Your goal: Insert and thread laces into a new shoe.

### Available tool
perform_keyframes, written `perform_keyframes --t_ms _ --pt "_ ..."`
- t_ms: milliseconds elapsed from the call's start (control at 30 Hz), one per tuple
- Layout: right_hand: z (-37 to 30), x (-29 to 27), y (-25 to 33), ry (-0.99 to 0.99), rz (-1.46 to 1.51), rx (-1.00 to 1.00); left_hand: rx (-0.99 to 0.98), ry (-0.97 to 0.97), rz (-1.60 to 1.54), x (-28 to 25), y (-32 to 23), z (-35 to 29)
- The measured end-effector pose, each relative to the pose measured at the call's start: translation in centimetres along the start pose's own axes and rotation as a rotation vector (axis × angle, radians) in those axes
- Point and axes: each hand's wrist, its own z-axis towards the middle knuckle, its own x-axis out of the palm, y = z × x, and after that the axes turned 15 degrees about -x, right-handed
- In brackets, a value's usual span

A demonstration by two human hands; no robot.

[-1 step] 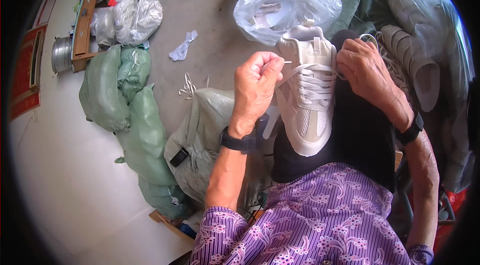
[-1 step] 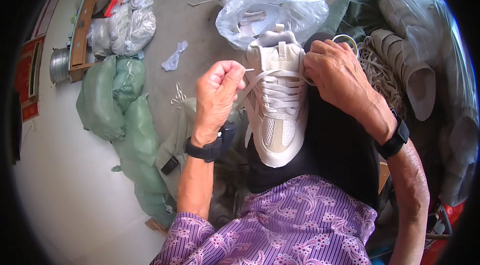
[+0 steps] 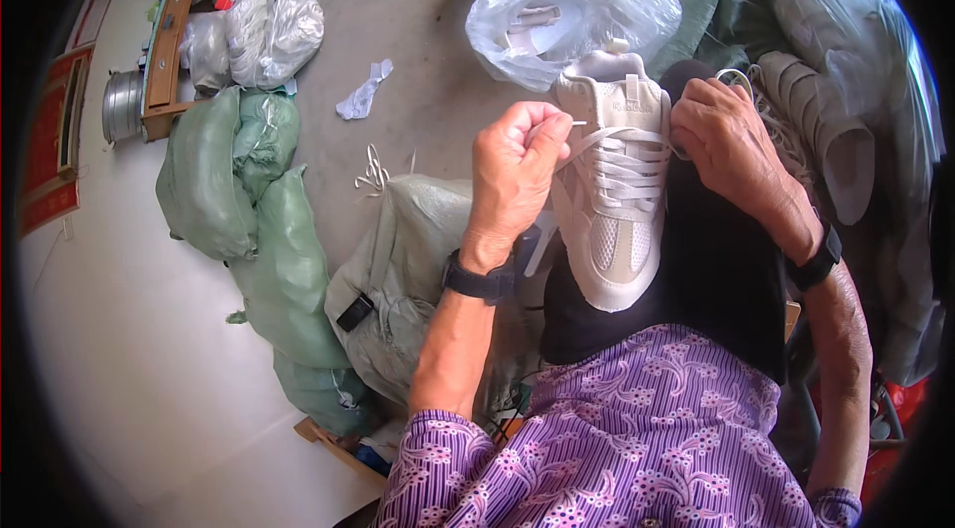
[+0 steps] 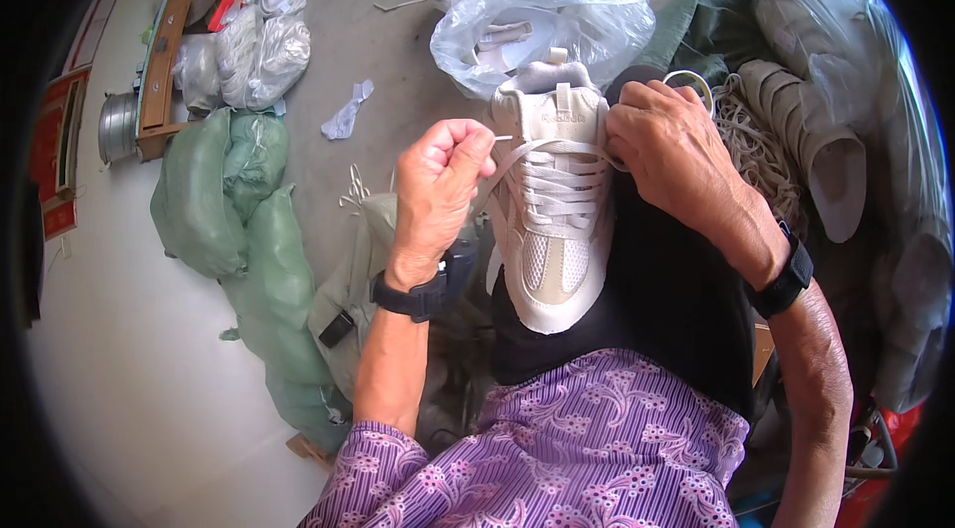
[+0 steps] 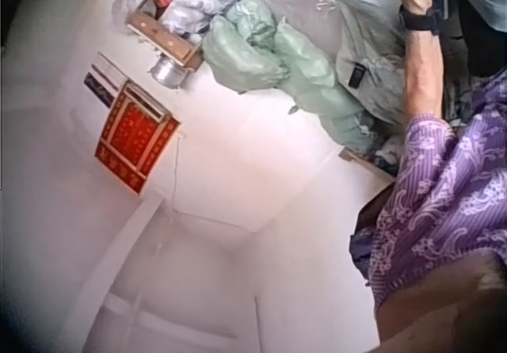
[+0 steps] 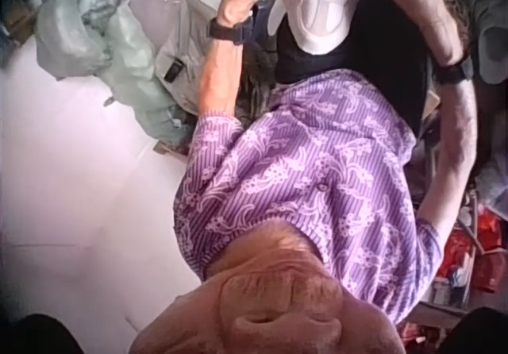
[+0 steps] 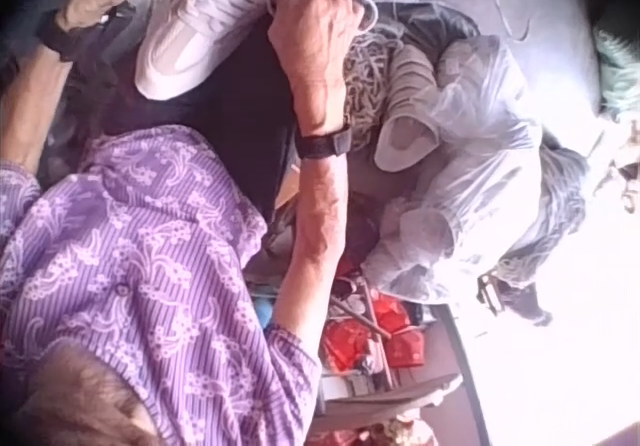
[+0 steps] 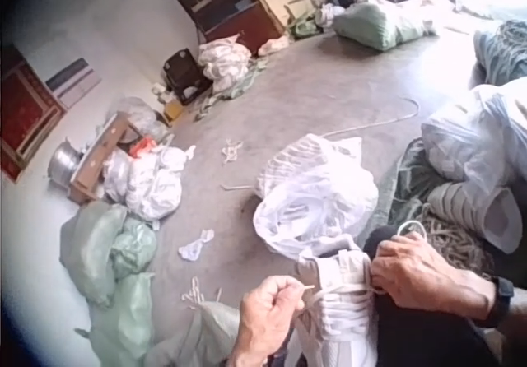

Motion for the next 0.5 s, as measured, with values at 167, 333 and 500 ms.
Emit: perform_keyframes --t_ms 167,333,500 --pt "-0.1 0.1 0.2 -0.004 -0.014 0.017 0.022 -0.035 -0.053 1.3 1.0 0.6" --pt "-0.1 0.0 0.3 -0.016 -0.024 0.017 0.635 -0.328 0.497 2.7 0.5 1.1" --pt "0.2 -1.0 0.4 0.036 -0.025 0.054 0.431 -0.223 0.349 2.1 1.0 0.7"
